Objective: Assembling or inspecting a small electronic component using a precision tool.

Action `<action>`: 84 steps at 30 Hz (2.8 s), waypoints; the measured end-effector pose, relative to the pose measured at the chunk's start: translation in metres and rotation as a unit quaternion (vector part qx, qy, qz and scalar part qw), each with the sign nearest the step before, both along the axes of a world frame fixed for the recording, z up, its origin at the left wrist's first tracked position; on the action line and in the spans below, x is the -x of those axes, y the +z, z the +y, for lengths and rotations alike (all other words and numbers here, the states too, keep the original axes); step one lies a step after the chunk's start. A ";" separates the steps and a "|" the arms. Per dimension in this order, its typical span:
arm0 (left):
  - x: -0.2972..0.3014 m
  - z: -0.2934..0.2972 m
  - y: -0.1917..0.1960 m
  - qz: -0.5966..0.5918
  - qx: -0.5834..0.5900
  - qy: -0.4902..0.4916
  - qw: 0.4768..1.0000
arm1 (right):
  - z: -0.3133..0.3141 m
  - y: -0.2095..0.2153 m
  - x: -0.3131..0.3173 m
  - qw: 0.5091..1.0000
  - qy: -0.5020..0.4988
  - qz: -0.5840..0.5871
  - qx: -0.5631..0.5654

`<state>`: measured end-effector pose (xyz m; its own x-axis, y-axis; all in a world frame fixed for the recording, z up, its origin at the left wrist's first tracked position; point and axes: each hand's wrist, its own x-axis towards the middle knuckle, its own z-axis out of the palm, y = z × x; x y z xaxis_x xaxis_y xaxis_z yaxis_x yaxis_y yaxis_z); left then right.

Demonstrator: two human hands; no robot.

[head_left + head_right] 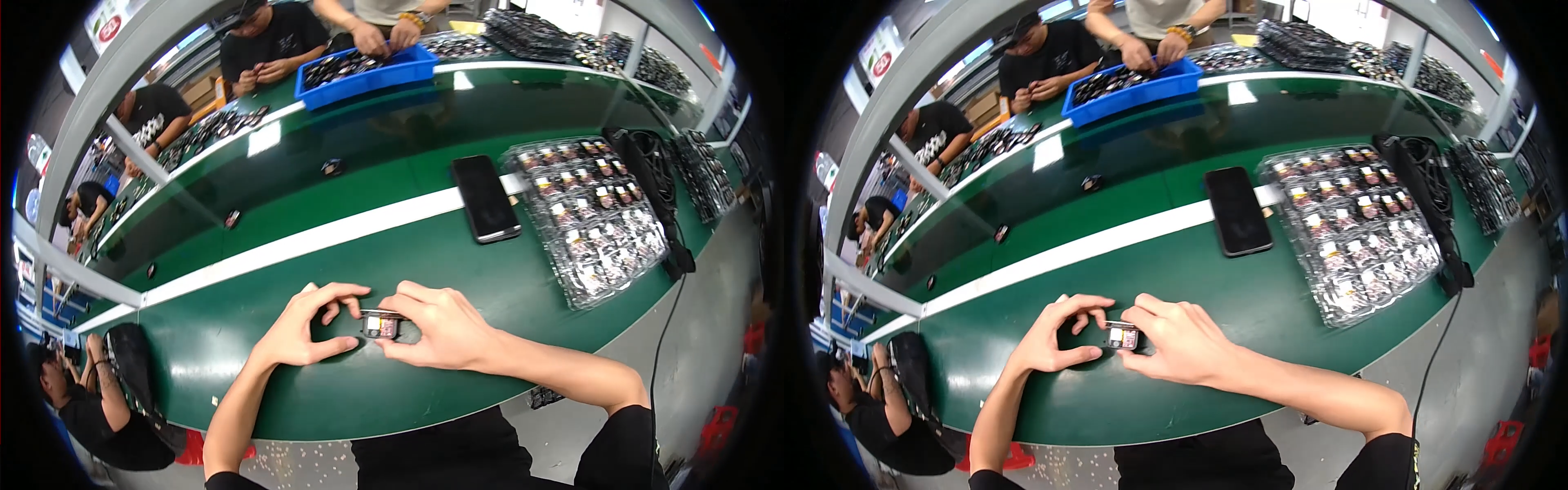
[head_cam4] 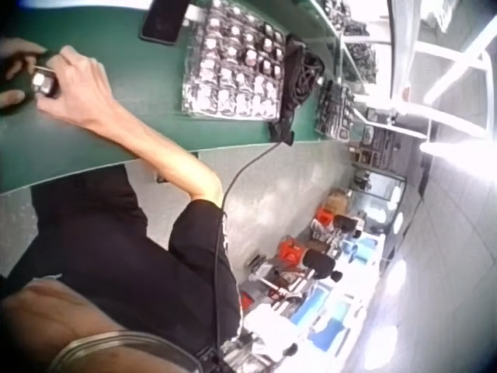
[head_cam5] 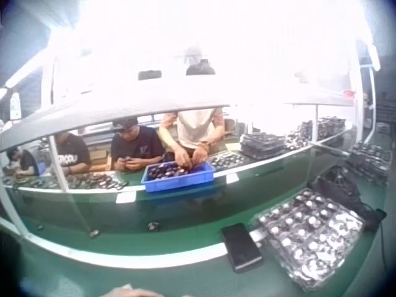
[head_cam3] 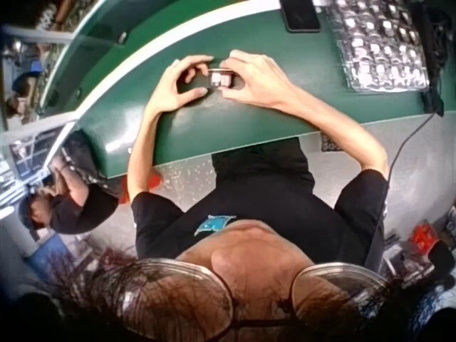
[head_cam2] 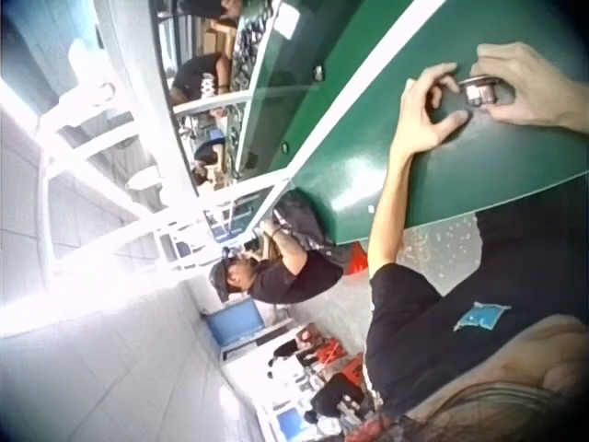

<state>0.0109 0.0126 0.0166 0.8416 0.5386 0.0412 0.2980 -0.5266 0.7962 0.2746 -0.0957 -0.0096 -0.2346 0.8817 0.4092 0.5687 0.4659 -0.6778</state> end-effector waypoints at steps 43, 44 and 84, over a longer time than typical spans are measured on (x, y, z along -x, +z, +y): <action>-0.009 0.029 -0.007 -0.124 -0.047 0.077 0.988 | -0.041 0.091 -0.102 0.973 -0.159 0.144 0.080; -0.007 0.017 -0.002 -0.078 -0.055 0.080 0.992 | -0.029 0.085 -0.088 0.977 -0.125 0.149 0.092; 0.014 0.001 -0.024 -0.011 -0.136 0.070 0.988 | 0.030 0.001 0.009 0.997 -0.015 0.050 0.055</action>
<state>-0.0028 0.0140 -0.0073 0.7571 0.6159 0.2179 0.3677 -0.6774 0.6371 0.2660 -0.0659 -0.0089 -0.1695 0.9286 0.3302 0.5087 0.3694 -0.7777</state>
